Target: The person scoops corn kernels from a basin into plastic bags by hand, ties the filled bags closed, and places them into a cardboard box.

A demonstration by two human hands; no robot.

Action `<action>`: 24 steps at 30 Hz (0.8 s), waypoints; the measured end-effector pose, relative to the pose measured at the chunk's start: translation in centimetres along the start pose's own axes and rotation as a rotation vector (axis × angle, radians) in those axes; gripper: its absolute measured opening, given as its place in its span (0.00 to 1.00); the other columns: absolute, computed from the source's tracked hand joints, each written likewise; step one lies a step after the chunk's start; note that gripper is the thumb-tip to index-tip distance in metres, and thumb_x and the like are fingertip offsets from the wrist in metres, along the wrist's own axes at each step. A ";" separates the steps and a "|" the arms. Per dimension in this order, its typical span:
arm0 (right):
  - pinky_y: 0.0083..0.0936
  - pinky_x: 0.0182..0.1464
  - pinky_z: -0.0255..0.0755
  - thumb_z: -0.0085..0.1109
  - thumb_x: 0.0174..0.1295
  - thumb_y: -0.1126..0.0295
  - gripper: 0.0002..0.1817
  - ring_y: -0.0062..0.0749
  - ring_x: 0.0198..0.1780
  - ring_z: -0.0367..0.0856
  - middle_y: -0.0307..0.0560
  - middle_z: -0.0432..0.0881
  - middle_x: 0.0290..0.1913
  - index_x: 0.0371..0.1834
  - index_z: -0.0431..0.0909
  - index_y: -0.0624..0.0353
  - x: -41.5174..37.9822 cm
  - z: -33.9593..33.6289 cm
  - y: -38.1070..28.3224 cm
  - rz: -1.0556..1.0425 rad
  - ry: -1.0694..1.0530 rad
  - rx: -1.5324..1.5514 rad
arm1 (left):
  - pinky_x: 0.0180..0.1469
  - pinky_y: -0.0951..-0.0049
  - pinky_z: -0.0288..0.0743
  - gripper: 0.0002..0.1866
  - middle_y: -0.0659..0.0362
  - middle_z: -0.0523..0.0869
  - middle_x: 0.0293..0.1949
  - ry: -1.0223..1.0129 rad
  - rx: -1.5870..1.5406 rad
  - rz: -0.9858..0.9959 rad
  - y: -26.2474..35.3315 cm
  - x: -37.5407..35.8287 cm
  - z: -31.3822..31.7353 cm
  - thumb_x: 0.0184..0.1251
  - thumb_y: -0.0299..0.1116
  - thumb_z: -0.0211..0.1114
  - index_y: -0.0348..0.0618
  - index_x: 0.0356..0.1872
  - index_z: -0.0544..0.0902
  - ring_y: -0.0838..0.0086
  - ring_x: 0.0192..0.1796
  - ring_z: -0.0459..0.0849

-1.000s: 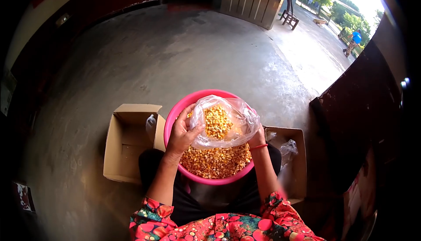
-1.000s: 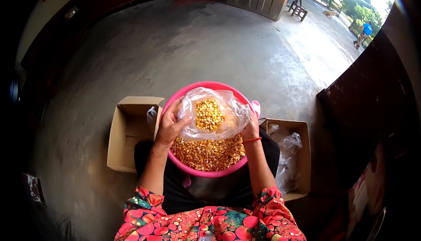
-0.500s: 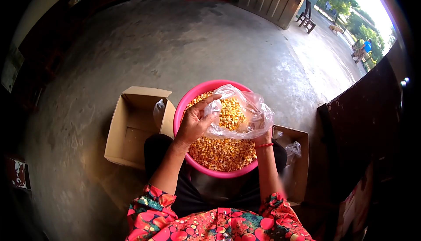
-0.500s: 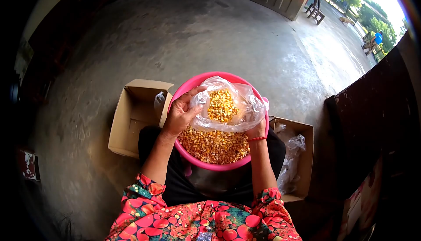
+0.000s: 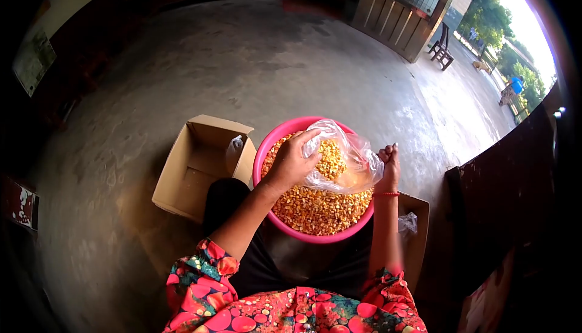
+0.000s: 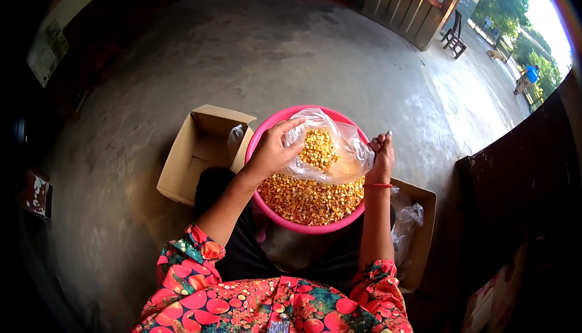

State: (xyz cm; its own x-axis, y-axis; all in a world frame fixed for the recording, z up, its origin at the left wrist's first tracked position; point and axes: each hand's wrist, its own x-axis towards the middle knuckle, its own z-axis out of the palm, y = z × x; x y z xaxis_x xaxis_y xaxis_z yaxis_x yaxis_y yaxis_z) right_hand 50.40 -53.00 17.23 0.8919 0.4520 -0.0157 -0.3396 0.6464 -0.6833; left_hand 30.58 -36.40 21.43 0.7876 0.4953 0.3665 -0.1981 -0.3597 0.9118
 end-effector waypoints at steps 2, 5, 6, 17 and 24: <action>0.17 0.17 0.45 0.42 0.70 0.57 0.17 0.16 0.15 0.45 0.30 0.53 0.15 0.22 0.61 0.49 -1.8 5.2 -3.5 0.072 -0.218 0.126 | 0.58 0.75 0.66 0.25 0.51 0.77 0.53 -0.019 0.015 0.011 0.5 0.5 0.3 0.53 0.20 0.59 0.35 0.57 0.72 0.73 0.56 0.74; 0.17 0.16 0.44 0.41 0.70 0.57 0.18 0.15 0.15 0.45 0.29 0.50 0.15 0.22 0.60 0.50 -4.4 11.5 -5.2 0.132 -0.400 0.099 | 0.60 0.75 0.64 0.27 0.50 0.76 0.55 -0.004 0.105 0.032 -0.1 1.3 0.3 0.51 0.18 0.56 0.34 0.58 0.71 0.72 0.58 0.73; 0.16 0.16 0.44 0.41 0.70 0.56 0.18 0.15 0.15 0.46 0.29 0.50 0.15 0.22 0.61 0.50 -5.1 12.7 -4.6 0.163 -0.472 0.102 | 0.60 0.75 0.64 0.27 0.50 0.76 0.55 -0.005 0.094 0.029 -0.1 1.2 0.3 0.51 0.18 0.56 0.34 0.58 0.71 0.72 0.58 0.73; 0.31 0.52 0.68 0.57 0.56 0.68 0.18 0.42 0.51 0.75 0.51 0.79 0.47 0.48 0.75 0.65 -0.5 7.6 4.1 -0.319 -0.503 -1.230 | 0.63 0.73 0.63 0.31 0.46 0.75 0.57 0.038 -0.175 0.017 -0.8 1.1 -1.7 0.46 0.16 0.49 0.32 0.59 0.69 0.66 0.61 0.72; 0.33 0.65 0.56 0.55 0.55 0.74 0.32 0.47 0.66 0.62 0.58 0.65 0.63 0.65 0.59 0.63 -2.2 9.9 1.6 -0.572 -0.412 -1.448 | 0.64 0.78 0.60 0.33 0.53 0.73 0.59 0.101 -0.366 0.107 1.4 1.9 -2.7 0.47 0.14 0.46 0.37 0.62 0.67 0.73 0.61 0.71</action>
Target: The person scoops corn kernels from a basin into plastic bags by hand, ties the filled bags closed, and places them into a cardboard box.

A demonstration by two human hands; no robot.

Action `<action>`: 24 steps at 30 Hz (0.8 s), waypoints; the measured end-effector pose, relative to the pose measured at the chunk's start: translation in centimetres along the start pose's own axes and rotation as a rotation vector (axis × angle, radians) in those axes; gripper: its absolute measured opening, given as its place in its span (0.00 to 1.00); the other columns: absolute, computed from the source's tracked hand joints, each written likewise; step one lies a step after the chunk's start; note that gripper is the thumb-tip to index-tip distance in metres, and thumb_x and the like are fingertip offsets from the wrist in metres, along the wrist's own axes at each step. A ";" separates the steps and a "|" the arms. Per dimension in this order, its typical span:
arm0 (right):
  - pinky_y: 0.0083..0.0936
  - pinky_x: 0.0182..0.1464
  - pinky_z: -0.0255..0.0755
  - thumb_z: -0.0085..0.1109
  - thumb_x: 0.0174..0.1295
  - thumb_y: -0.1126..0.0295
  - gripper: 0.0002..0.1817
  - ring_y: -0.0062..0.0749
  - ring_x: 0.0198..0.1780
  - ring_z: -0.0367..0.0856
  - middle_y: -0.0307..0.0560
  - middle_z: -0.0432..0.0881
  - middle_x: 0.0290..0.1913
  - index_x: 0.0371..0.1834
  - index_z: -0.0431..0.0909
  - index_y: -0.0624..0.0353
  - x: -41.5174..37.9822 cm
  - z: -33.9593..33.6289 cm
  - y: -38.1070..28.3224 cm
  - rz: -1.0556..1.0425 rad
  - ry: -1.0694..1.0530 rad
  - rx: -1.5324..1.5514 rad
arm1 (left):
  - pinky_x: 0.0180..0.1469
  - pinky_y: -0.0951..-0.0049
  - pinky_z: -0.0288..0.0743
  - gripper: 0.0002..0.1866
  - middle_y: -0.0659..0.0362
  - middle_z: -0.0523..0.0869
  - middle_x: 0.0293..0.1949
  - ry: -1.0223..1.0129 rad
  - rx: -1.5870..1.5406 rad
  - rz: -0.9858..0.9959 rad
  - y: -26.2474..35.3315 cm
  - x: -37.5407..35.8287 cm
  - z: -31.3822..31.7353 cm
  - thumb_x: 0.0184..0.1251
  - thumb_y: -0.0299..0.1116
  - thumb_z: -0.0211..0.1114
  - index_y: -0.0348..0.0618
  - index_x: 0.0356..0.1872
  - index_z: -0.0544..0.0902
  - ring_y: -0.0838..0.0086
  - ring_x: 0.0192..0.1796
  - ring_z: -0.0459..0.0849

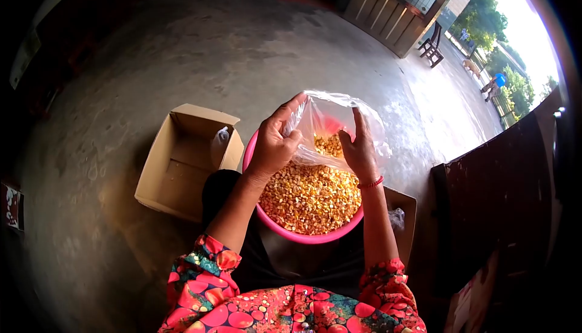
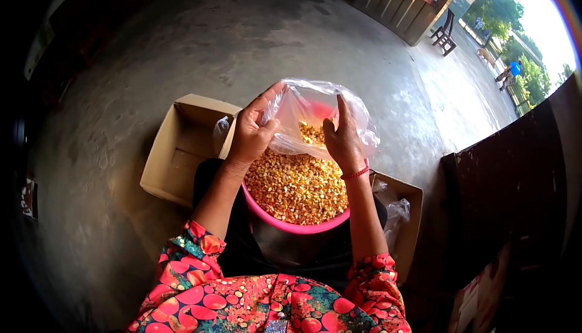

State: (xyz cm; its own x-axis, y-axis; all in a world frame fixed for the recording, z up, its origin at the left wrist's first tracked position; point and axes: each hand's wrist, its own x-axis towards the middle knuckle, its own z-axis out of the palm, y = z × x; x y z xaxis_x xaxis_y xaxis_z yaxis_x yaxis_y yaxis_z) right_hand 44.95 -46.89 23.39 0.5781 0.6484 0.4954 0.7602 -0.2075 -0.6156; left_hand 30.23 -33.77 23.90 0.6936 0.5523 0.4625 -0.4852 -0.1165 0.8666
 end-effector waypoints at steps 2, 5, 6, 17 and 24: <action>0.33 0.68 0.52 0.54 0.55 0.74 0.34 0.47 0.69 0.55 0.59 0.61 0.66 0.67 0.54 0.63 0.0 0.0 -0.4 0.004 -0.036 0.035 | 0.64 0.78 0.58 0.34 0.53 0.73 0.59 0.018 -0.021 0.097 0.7 0.1 0.0 0.47 0.14 0.46 0.37 0.62 0.67 0.73 0.62 0.69; 0.34 0.69 0.49 0.54 0.54 0.77 0.35 0.47 0.70 0.52 0.58 0.60 0.66 0.67 0.54 0.62 0.0 1.0 0.0 -0.017 -0.035 0.107 | 0.63 0.79 0.59 0.34 0.54 0.73 0.59 0.014 0.002 0.071 0.8 -0.6 -0.1 0.46 0.14 0.47 0.37 0.62 0.67 0.75 0.62 0.69; 0.31 0.67 0.55 0.55 0.55 0.77 0.34 0.43 0.69 0.57 0.55 0.61 0.66 0.67 0.54 0.63 -0.1 1.6 0.7 -0.119 -0.028 0.084 | 0.62 0.79 0.60 0.34 0.53 0.73 0.59 0.013 0.038 0.047 0.9 -0.6 -0.1 0.46 0.14 0.47 0.37 0.62 0.67 0.76 0.61 0.70; 0.26 0.42 0.76 0.47 0.67 0.65 0.18 0.34 0.41 0.80 0.55 0.80 0.40 0.40 0.77 0.73 -3.9 -6.1 -3.1 0.138 -0.942 1.110 | 0.62 0.77 0.61 0.34 0.50 0.70 0.60 -0.107 0.077 -0.088 -0.4 -0.8 0.8 0.48 0.14 0.49 0.31 0.64 0.62 0.73 0.61 0.70; 0.34 0.51 0.66 0.49 0.56 0.77 0.15 0.39 0.48 0.74 0.49 0.77 0.46 0.47 0.75 0.57 -7.0 6.1 1.1 -0.313 -0.480 0.070 | 0.64 0.73 0.61 0.35 0.51 0.68 0.62 -0.193 -0.099 -0.152 0.4 -0.9 1.7 0.48 0.14 0.48 0.32 0.65 0.60 0.70 0.63 0.68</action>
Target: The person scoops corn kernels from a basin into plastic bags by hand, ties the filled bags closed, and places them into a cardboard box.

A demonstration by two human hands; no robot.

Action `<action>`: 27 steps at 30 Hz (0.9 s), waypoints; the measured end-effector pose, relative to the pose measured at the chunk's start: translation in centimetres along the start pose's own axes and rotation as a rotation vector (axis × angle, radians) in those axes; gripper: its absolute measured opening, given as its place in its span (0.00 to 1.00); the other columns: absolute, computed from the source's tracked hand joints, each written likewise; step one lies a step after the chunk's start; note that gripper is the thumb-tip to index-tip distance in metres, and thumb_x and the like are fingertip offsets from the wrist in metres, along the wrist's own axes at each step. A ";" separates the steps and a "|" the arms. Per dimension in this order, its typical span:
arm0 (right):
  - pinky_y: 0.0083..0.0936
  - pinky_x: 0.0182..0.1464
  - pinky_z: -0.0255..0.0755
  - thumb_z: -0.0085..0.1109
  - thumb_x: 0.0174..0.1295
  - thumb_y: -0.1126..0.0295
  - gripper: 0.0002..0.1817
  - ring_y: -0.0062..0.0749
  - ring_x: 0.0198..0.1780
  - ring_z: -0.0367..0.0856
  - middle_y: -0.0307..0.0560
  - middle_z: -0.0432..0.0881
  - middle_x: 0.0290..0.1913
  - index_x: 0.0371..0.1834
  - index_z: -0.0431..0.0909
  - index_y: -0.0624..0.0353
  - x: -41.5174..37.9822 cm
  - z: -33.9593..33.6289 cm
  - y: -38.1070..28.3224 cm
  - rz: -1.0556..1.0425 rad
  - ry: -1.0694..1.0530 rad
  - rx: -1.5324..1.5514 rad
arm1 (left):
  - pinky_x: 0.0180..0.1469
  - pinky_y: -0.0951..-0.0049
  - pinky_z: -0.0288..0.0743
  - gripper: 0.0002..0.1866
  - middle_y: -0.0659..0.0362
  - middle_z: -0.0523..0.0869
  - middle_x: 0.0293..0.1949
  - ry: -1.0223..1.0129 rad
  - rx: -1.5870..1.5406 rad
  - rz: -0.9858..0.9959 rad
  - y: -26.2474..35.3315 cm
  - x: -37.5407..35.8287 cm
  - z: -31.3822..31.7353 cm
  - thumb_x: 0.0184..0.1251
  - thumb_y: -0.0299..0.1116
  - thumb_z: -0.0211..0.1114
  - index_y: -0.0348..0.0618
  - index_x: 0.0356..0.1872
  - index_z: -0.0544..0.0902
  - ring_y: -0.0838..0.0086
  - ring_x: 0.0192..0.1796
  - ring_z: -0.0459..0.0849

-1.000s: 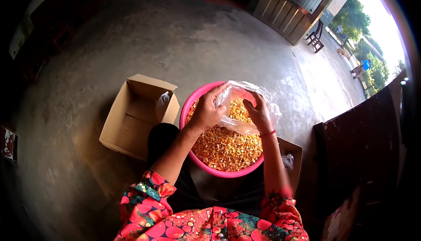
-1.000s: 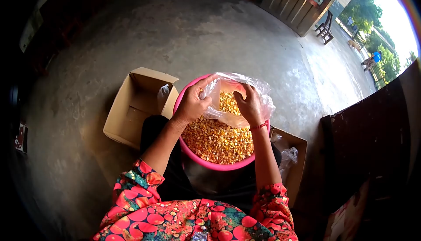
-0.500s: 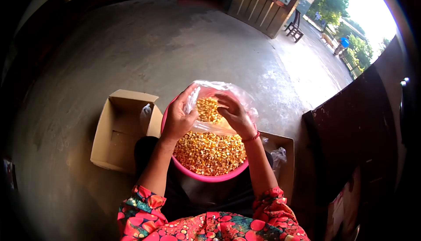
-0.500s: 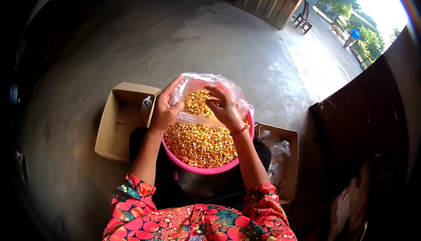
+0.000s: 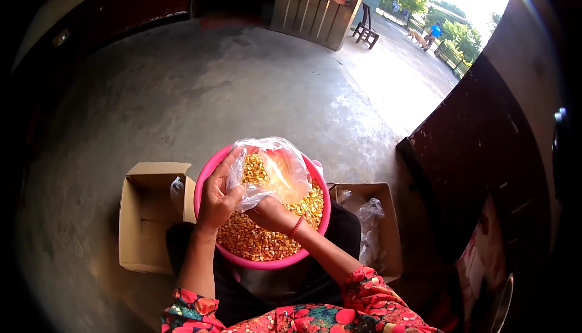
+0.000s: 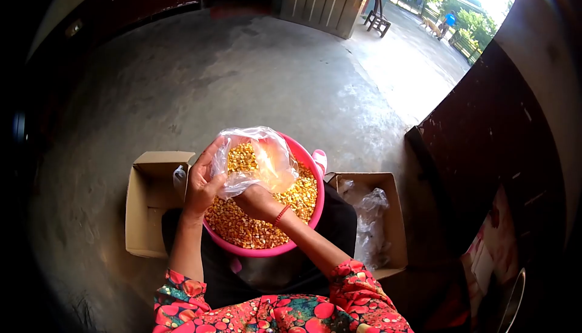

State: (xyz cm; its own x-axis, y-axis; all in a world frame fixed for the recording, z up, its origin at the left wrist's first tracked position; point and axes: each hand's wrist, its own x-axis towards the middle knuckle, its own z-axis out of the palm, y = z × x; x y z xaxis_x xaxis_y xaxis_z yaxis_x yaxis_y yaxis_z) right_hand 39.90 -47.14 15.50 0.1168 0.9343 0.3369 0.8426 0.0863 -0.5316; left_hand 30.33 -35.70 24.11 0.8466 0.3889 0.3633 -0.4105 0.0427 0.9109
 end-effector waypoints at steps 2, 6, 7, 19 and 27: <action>0.36 0.51 0.66 0.49 0.55 0.77 0.14 0.43 0.47 0.73 0.50 0.76 0.45 0.46 0.74 0.57 0.9 1.9 0.1 0.059 0.112 0.246 | 0.64 0.73 0.60 0.35 0.51 0.68 0.62 0.013 0.010 -0.009 -0.3 0.1 0.0 0.47 0.14 0.48 0.31 0.64 0.61 0.70 0.63 0.68; 0.36 0.50 0.65 0.50 0.55 0.76 0.13 0.45 0.47 0.73 0.51 0.76 0.44 0.45 0.74 0.57 1.0 3.2 0.7 -0.033 0.211 -0.009 | 0.64 0.73 0.61 0.34 0.50 0.68 0.62 0.010 -0.010 0.010 -1.0 0.1 -0.4 0.47 0.14 0.48 0.31 0.64 0.62 0.70 0.63 0.68; 0.37 0.51 0.65 0.52 0.54 0.74 0.13 0.46 0.48 0.73 0.52 0.75 0.43 0.45 0.74 0.57 0.9 3.9 1.5 -0.018 0.162 0.011 | 0.64 0.73 0.61 0.34 0.50 0.69 0.61 0.030 -0.008 0.000 -1.1 0.1 -0.5 0.47 0.14 0.48 0.31 0.64 0.62 0.70 0.63 0.68; 0.38 0.54 0.65 0.50 0.54 0.65 0.19 0.40 0.52 0.71 0.50 0.74 0.47 0.49 0.72 0.58 -0.7 1.3 2.0 -0.120 0.050 -0.350 | 0.62 0.73 0.63 0.28 0.56 0.74 0.56 0.178 0.217 0.058 -3.4 0.5 -1.0 0.54 0.18 0.61 0.39 0.60 0.69 0.72 0.59 0.72; 0.40 0.43 0.69 0.52 0.53 0.67 0.16 0.41 0.43 0.74 0.50 0.75 0.41 0.46 0.73 0.57 -0.7 0.0 0.9 -0.103 0.213 -0.487 | 0.61 0.71 0.65 0.27 0.50 0.76 0.56 0.174 0.288 0.062 -3.0 0.2 -1.2 0.53 0.17 0.60 0.38 0.58 0.70 0.67 0.59 0.73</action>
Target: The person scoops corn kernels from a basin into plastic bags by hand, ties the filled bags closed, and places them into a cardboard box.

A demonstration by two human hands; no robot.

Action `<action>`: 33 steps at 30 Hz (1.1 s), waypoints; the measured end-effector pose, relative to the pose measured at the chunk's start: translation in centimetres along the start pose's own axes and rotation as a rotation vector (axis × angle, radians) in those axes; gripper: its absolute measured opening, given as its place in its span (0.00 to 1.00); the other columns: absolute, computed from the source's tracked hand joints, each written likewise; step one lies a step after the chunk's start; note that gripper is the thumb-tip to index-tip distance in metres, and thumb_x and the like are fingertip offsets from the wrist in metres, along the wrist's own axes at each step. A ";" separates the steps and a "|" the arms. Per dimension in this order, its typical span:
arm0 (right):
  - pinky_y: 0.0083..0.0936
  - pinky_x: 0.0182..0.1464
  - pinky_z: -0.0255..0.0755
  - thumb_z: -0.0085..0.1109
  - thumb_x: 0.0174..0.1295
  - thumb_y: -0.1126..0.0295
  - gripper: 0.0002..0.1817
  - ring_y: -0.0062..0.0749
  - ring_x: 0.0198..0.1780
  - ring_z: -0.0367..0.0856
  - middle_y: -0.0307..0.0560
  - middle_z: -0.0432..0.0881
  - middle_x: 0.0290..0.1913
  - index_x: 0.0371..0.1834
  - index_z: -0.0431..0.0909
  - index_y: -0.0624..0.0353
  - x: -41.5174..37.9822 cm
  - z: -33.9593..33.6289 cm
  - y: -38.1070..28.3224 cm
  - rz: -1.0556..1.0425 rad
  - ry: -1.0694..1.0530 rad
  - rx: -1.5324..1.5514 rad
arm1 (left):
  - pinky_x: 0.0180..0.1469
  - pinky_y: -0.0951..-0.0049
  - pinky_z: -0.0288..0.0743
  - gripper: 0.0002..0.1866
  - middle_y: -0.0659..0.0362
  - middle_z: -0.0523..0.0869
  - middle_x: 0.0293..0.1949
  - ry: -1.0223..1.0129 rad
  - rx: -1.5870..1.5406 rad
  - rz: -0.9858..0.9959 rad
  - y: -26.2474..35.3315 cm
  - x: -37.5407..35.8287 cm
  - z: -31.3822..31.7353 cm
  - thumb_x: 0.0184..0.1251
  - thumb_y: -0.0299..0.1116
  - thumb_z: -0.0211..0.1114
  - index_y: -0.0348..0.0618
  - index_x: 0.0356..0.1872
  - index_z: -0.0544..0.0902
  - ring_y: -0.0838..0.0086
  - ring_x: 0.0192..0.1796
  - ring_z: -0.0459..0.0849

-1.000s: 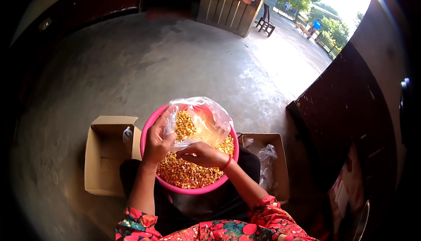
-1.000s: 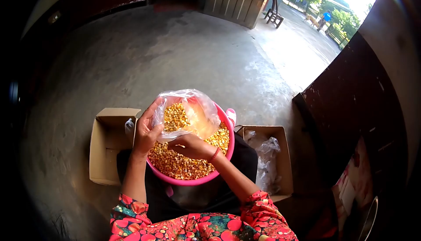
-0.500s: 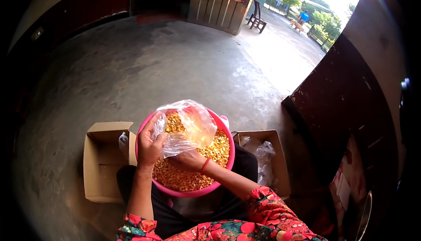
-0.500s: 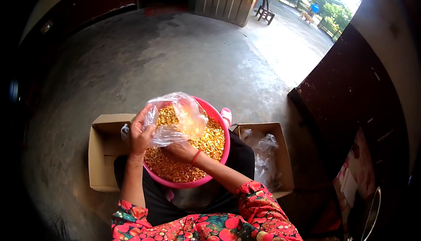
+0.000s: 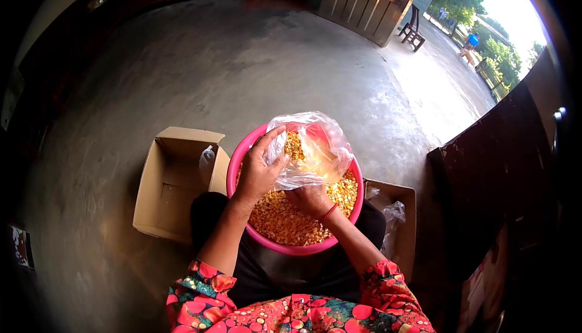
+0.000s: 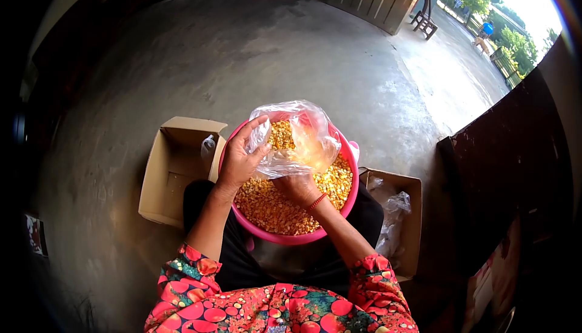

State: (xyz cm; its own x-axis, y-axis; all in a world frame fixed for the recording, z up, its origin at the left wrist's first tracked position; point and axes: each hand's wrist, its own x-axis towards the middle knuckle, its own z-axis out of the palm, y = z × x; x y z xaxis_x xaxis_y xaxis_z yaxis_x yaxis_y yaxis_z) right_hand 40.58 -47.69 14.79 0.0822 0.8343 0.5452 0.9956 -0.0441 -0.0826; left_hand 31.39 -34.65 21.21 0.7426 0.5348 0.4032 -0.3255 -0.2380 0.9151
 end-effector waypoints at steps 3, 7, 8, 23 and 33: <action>0.40 0.43 0.69 0.54 0.50 0.74 0.15 0.41 0.40 0.75 0.51 0.75 0.38 0.44 0.74 0.58 0.1 -0.1 0.0 0.114 0.005 0.220 | 0.60 0.70 0.66 0.26 0.49 0.77 0.55 0.012 0.012 -0.016 -0.4 0.0 0.0 0.53 0.17 0.60 0.37 0.57 0.72 0.67 0.58 0.74; 0.36 0.35 0.69 0.57 0.52 0.76 0.04 0.41 0.31 0.75 0.52 0.76 0.27 0.31 0.75 0.62 0.1 -1.2 -1.1 0.355 0.008 0.769 | 0.59 0.70 0.68 0.25 0.49 0.78 0.53 0.056 0.049 -0.004 -0.7 -0.1 -0.1 0.52 0.17 0.58 0.36 0.56 0.72 0.66 0.57 0.76; 0.27 0.27 0.65 0.54 0.60 0.70 0.09 0.31 0.24 0.71 0.46 0.74 0.22 0.25 0.73 0.63 0.2 -2.0 -1.8 0.419 0.006 0.852 | 0.58 0.70 0.69 0.25 0.49 0.78 0.53 0.063 0.066 -0.016 -0.5 0.0 -0.1 0.52 0.16 0.56 0.35 0.56 0.72 0.65 0.56 0.76; 0.18 0.20 0.53 0.43 0.69 0.63 0.14 0.18 0.18 0.55 0.33 0.59 0.19 0.24 0.65 0.54 7.2 -5.1 2.1 0.838 0.473 1.972 | 0.61 0.74 0.64 0.28 0.52 0.77 0.54 0.042 0.086 0.012 -1.0 -0.2 0.1 0.48 0.15 0.51 0.34 0.57 0.71 0.73 0.58 0.74; 0.21 0.44 0.71 0.49 0.63 0.68 0.09 0.25 0.35 0.78 0.40 0.79 0.29 0.30 0.76 0.61 8.2 -1.3 5.6 0.718 0.332 1.623 | 0.63 0.72 0.63 0.29 0.50 0.76 0.55 0.009 0.048 0.035 -0.1 -0.1 -0.3 0.47 0.16 0.50 0.32 0.58 0.71 0.69 0.60 0.72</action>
State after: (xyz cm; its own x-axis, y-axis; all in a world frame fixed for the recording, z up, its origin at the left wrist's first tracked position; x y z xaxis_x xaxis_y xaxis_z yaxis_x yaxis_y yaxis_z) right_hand 46.90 -41.77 19.90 0.6388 0.7548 0.1486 -0.2488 0.3855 -0.8885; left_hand 31.21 -34.40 21.09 0.7258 0.5328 0.4352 -0.3228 -0.2949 0.8994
